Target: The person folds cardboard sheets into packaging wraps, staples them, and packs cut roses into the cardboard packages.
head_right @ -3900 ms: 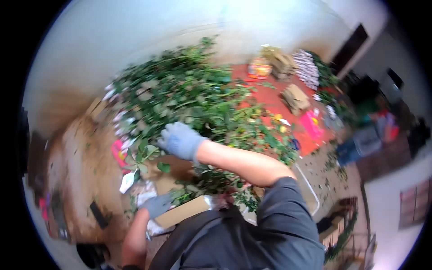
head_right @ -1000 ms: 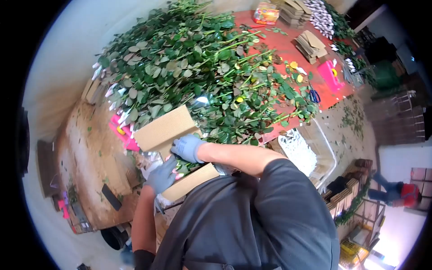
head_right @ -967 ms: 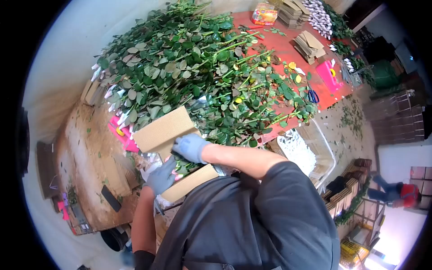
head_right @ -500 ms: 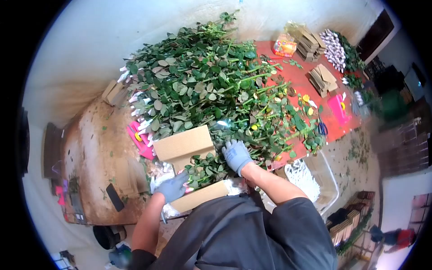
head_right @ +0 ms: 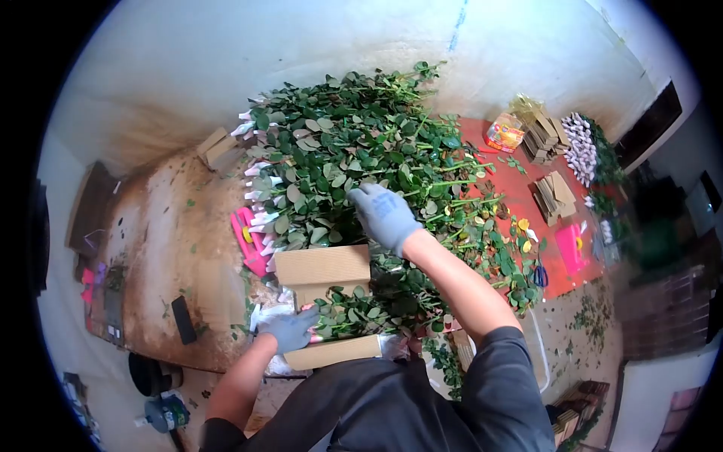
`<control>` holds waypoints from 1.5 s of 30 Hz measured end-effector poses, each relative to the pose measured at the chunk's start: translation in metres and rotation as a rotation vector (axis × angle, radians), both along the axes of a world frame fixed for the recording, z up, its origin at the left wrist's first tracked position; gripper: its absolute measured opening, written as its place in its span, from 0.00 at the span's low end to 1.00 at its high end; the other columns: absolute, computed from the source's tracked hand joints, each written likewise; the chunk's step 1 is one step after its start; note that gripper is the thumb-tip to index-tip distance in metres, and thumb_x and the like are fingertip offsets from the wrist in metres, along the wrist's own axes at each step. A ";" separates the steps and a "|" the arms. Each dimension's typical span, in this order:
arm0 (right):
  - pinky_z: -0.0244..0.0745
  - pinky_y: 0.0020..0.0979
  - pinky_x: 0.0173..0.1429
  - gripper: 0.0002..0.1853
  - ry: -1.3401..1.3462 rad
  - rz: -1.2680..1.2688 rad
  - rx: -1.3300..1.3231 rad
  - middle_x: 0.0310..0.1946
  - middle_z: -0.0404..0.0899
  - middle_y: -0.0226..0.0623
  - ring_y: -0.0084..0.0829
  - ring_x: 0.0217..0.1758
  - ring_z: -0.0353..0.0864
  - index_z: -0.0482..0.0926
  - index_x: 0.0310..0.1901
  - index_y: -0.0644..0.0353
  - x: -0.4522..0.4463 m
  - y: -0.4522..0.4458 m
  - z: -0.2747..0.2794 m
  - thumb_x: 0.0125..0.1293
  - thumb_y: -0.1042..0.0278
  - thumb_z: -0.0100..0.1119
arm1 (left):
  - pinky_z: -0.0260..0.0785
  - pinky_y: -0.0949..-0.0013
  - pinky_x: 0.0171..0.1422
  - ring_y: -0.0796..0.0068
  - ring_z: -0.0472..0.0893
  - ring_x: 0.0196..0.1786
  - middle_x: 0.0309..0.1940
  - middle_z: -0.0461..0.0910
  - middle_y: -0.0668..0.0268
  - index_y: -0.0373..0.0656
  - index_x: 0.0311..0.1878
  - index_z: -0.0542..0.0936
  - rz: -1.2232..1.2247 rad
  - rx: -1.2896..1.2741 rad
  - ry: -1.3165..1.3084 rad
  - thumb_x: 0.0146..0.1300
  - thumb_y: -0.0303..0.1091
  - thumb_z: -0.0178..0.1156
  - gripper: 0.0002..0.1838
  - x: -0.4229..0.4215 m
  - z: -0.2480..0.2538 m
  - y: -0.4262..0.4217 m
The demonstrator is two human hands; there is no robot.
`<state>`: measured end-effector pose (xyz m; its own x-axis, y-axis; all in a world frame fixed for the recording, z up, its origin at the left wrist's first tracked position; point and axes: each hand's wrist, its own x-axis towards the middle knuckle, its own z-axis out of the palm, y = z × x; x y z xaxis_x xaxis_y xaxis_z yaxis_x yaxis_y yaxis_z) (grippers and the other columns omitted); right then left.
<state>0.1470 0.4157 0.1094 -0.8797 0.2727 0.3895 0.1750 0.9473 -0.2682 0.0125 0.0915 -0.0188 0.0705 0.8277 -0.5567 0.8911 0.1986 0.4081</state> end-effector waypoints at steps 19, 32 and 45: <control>0.72 0.43 0.53 0.18 -0.025 -0.118 0.471 0.44 0.79 0.37 0.41 0.50 0.80 0.80 0.53 0.49 0.028 0.003 0.075 0.61 0.71 0.62 | 0.71 0.50 0.71 0.48 0.77 0.69 0.83 0.58 0.61 0.49 0.77 0.67 -0.016 -0.046 0.033 0.76 0.58 0.51 0.34 0.002 0.008 0.002; 0.75 0.45 0.53 0.12 -0.680 -0.042 0.147 0.49 0.81 0.41 0.44 0.54 0.80 0.84 0.48 0.51 0.110 -0.065 -0.138 0.67 0.66 0.57 | 0.69 0.50 0.73 0.50 0.76 0.71 0.79 0.65 0.59 0.48 0.77 0.68 0.063 0.027 0.002 0.77 0.53 0.51 0.32 0.003 -0.001 -0.003; 0.82 0.43 0.40 0.11 -0.433 0.165 0.152 0.41 0.85 0.45 0.43 0.40 0.88 0.83 0.45 0.59 -0.005 -0.162 -0.143 0.69 0.63 0.56 | 0.69 0.49 0.72 0.48 0.76 0.69 0.76 0.68 0.54 0.46 0.72 0.73 0.049 0.077 -0.028 0.72 0.48 0.56 0.29 0.001 0.006 0.000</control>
